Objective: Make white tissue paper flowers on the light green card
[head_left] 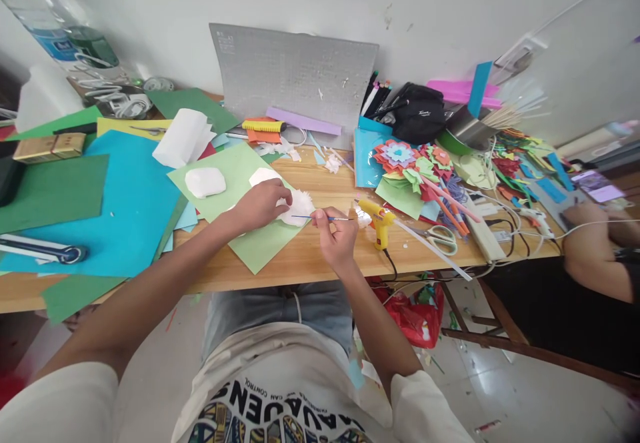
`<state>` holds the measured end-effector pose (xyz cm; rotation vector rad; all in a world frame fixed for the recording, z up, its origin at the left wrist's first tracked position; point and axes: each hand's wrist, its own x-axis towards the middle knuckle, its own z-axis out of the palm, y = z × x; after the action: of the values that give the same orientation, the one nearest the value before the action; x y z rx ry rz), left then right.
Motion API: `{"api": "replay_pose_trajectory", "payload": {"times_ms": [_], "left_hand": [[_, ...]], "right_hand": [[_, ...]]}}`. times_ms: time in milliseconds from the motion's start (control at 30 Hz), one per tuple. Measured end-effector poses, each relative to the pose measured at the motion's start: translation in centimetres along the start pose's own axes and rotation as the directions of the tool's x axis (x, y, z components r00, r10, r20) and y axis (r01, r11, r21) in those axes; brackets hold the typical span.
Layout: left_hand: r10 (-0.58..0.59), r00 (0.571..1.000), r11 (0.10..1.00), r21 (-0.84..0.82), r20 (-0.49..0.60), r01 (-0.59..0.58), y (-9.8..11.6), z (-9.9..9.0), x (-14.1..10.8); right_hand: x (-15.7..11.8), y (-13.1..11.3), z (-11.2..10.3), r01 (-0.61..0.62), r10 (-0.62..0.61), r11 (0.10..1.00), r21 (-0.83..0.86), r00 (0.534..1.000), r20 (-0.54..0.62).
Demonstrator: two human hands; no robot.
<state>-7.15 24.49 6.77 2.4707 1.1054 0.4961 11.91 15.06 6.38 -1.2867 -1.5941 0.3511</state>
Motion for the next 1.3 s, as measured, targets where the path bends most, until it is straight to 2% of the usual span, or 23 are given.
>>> {"api": "replay_pose_trajectory", "payload": {"times_ms": [233,433,600,767,933,1033,1100,1167,1300], "left_hand": [[-0.057,0.998,0.988,-0.148,-0.023,0.053,-0.6,0.2,0.2],[-0.111,0.994,0.951,-0.291,-0.014,0.102,-1.3,0.7,0.2],[-0.108,0.994,0.945,-0.311,-0.007,0.101,-1.4,0.7,0.2],[-0.102,0.995,0.937,-0.336,-0.009,0.093,-1.7,0.9,0.1],[-0.096,0.995,0.929,-0.358,-0.001,0.089,-2.1,1.2,0.0],[-0.11,0.994,0.901,-0.421,0.004,0.102,-1.9,0.7,-0.1],[-0.145,0.989,0.874,-0.47,-0.006,0.125,-1.5,-0.1,-0.3],[-0.189,0.981,0.862,-0.485,-0.037,0.148,-1.0,-1.1,-0.2],[-0.216,0.962,0.93,-0.337,-0.168,0.15,0.4,-3.0,1.3]], "right_hand": [[0.8,-0.1,1.1,0.027,-0.027,1.0,-0.006,0.999,0.021],[0.7,0.0,1.0,0.038,-0.038,0.999,-0.026,0.999,0.013],[0.7,-0.2,1.1,0.095,-0.095,0.995,0.003,0.995,0.019],[1.1,-0.3,1.7,0.071,-0.067,0.996,-0.057,0.995,0.075],[0.4,-0.8,0.3,0.06,-0.06,0.998,-0.014,0.998,-0.021],[-1.1,0.2,-1.4,0.123,-0.13,0.987,-0.101,0.989,-0.071],[-2.3,1.4,-2.5,0.202,-0.213,0.946,-0.253,0.977,-0.018],[-3.1,2.7,-3.2,0.264,-0.249,0.871,-0.415,0.964,0.091],[-2.8,4.0,-3.5,0.327,-0.151,0.717,-0.616,0.935,0.322]]}}
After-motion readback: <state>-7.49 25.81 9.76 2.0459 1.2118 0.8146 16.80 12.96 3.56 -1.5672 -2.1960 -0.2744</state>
